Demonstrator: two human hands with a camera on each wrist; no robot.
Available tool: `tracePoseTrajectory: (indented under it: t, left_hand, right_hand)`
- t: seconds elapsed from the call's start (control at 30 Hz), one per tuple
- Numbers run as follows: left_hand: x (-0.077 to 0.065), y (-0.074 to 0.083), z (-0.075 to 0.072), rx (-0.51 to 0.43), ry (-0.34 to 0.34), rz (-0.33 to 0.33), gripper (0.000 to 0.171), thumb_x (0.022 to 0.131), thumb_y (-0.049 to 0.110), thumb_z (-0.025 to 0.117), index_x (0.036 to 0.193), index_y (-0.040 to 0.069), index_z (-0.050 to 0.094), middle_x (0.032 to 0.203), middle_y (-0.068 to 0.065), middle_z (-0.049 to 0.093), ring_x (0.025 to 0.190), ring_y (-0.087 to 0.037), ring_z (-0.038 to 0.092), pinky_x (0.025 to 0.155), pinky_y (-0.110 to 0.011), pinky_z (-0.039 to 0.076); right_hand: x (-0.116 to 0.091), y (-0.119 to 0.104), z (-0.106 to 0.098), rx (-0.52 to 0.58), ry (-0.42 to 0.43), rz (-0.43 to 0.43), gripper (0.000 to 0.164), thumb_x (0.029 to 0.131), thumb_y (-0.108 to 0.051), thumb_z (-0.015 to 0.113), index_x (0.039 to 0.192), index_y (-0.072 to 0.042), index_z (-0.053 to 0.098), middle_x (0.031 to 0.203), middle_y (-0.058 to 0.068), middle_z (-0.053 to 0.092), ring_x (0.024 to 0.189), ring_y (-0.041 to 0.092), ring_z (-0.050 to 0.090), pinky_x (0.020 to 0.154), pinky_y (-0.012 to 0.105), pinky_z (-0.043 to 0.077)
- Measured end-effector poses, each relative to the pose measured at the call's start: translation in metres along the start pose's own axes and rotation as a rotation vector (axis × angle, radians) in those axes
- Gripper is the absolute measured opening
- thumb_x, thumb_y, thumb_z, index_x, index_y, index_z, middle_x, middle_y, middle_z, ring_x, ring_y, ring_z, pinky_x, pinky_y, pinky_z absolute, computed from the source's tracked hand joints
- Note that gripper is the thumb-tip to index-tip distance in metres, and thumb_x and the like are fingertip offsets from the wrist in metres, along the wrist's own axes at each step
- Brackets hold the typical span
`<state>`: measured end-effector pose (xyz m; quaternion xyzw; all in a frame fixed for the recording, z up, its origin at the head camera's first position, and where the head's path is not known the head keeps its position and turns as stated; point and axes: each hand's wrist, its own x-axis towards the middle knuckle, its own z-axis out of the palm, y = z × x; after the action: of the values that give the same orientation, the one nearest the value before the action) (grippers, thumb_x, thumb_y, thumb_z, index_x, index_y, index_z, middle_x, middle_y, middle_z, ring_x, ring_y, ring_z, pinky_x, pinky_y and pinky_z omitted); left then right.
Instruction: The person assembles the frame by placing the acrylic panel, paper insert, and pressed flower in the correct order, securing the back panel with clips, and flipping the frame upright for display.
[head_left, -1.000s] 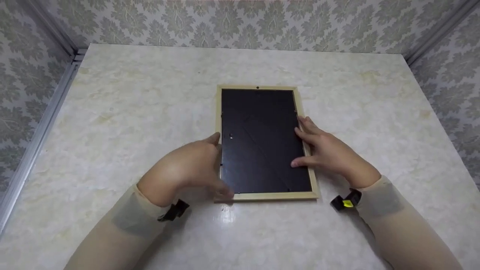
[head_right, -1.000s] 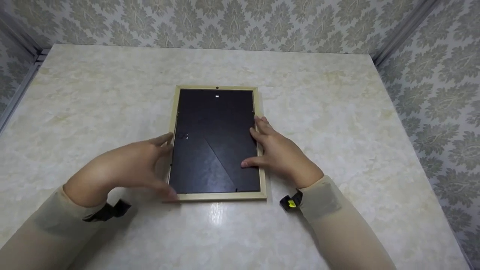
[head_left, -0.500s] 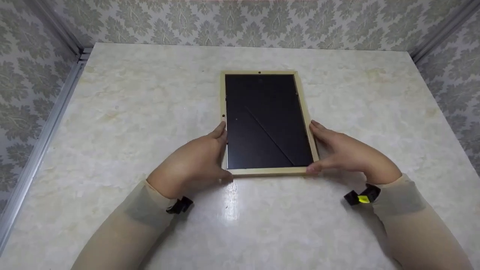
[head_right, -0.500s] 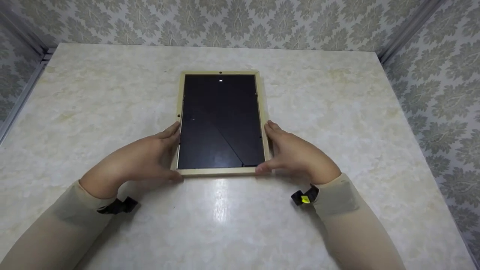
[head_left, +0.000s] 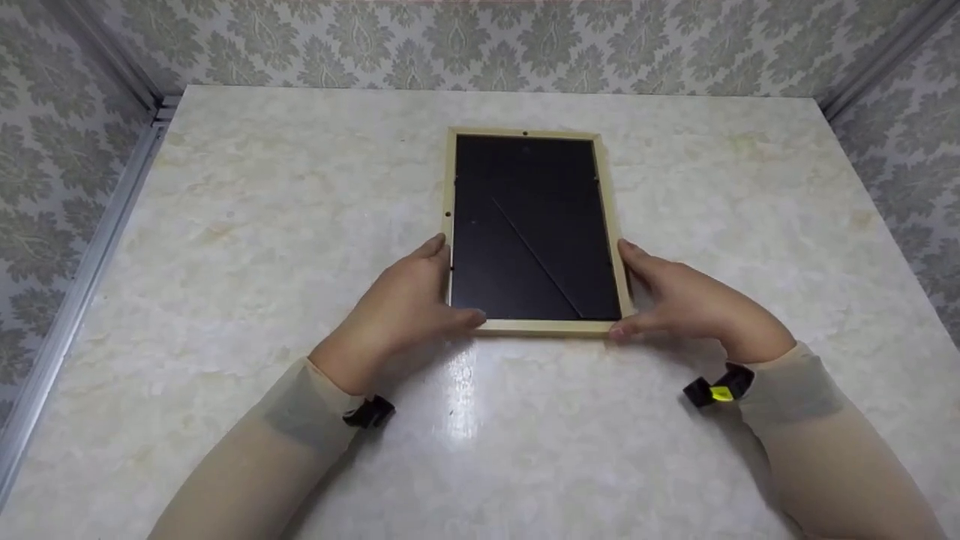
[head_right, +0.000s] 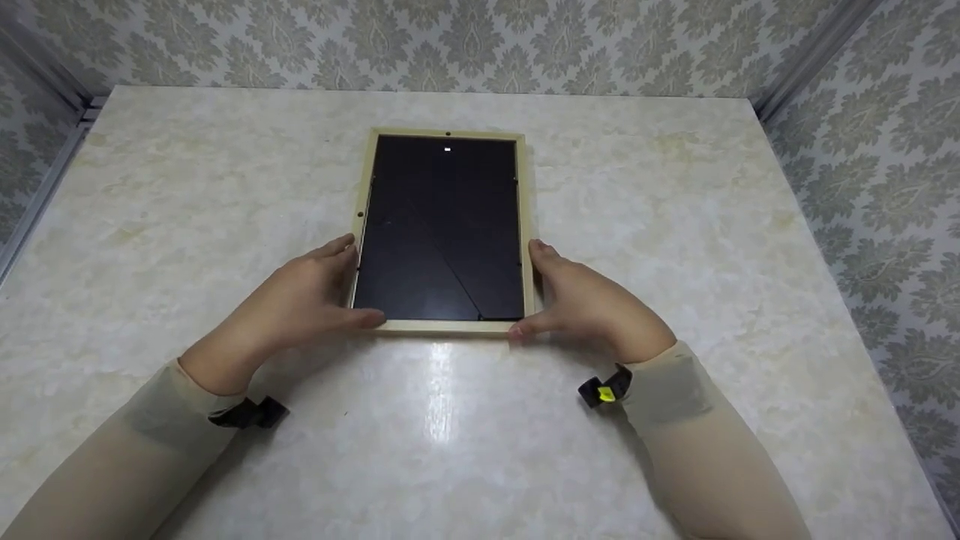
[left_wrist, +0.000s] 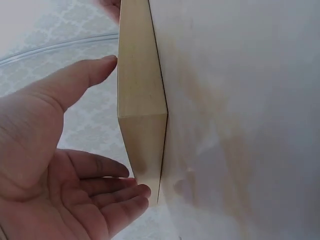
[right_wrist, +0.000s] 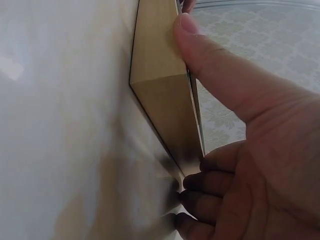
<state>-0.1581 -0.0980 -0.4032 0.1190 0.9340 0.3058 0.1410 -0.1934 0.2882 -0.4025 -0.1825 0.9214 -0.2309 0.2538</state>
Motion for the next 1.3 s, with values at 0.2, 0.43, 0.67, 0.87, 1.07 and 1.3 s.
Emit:
tracePoseTrajectory:
  t: [0.2, 0.43, 0.67, 0.87, 1.07, 1.3]
  left_hand:
    - [0.003, 0.006, -0.001, -0.019, 0.010, -0.052, 0.118, 0.085, 0.041, 0.095, 0.176, -0.001, 0.033, 0.186, -0.022, 0.028, 0.171, -0.039, 0.037, 0.139, -0.048, 0.037]
    - [0.010, 0.017, -0.005, -0.032, -0.015, -0.120, 0.121, 0.081, 0.034, 0.101, 0.173, -0.008, 0.034, 0.184, -0.020, 0.034, 0.162, -0.042, 0.049, 0.132, -0.050, 0.047]
    - [0.012, 0.022, -0.004, -0.018, 0.018, -0.104, 0.094, 0.077, 0.028, 0.103, 0.153, -0.008, 0.061, 0.164, -0.021, 0.058, 0.131, -0.042, 0.071, 0.113, -0.053, 0.061]
    - [0.013, 0.023, -0.005, 0.008, 0.063, -0.038, 0.067, 0.076, 0.023, 0.104, 0.135, 0.004, 0.078, 0.142, -0.018, 0.071, 0.122, -0.040, 0.073, 0.110, -0.057, 0.061]
    - [0.020, 0.031, -0.005, 0.019, 0.045, -0.126, 0.084, 0.074, 0.020, 0.108, 0.144, -0.004, 0.070, 0.148, -0.022, 0.061, 0.125, -0.041, 0.071, 0.112, -0.052, 0.061]
    - [0.037, 0.049, -0.009, 0.132, -0.054, -0.269, 0.119, 0.075, 0.028, 0.110, 0.163, -0.015, 0.042, 0.158, -0.030, 0.046, 0.136, -0.045, 0.064, 0.116, -0.047, 0.061]
  right_hand:
    - [0.000, -0.001, 0.000, 0.030, -0.013, 0.011, 0.149, 0.081, -0.061, 0.099, 0.182, -0.010, 0.003, 0.190, 0.017, 0.010, 0.177, 0.041, 0.014, 0.142, 0.064, 0.021]
    - [-0.001, -0.001, 0.002, 0.035, -0.002, 0.014, 0.145, 0.082, -0.055, 0.101, 0.182, -0.007, 0.007, 0.190, 0.019, 0.012, 0.177, 0.043, 0.015, 0.142, 0.064, 0.021]
    - [0.000, -0.002, 0.002, 0.030, -0.003, 0.016, 0.144, 0.082, -0.056, 0.100, 0.182, -0.009, 0.008, 0.190, 0.018, 0.010, 0.177, 0.043, 0.013, 0.142, 0.064, 0.020]
    - [0.000, -0.004, -0.001, 0.034, 0.002, 0.013, 0.145, 0.081, -0.056, 0.101, 0.182, -0.009, 0.008, 0.190, 0.017, 0.009, 0.178, 0.042, 0.011, 0.143, 0.064, 0.019]
    - [0.001, -0.005, -0.001, 0.013, -0.008, 0.021, 0.146, 0.080, -0.058, 0.101, 0.182, -0.009, 0.008, 0.190, 0.019, 0.007, 0.177, 0.044, 0.009, 0.142, 0.065, 0.019]
    - [0.001, -0.004, 0.000, 0.006, -0.006, 0.023, 0.146, 0.081, -0.057, 0.101, 0.182, -0.008, 0.008, 0.190, 0.021, 0.007, 0.177, 0.045, 0.010, 0.142, 0.065, 0.019]
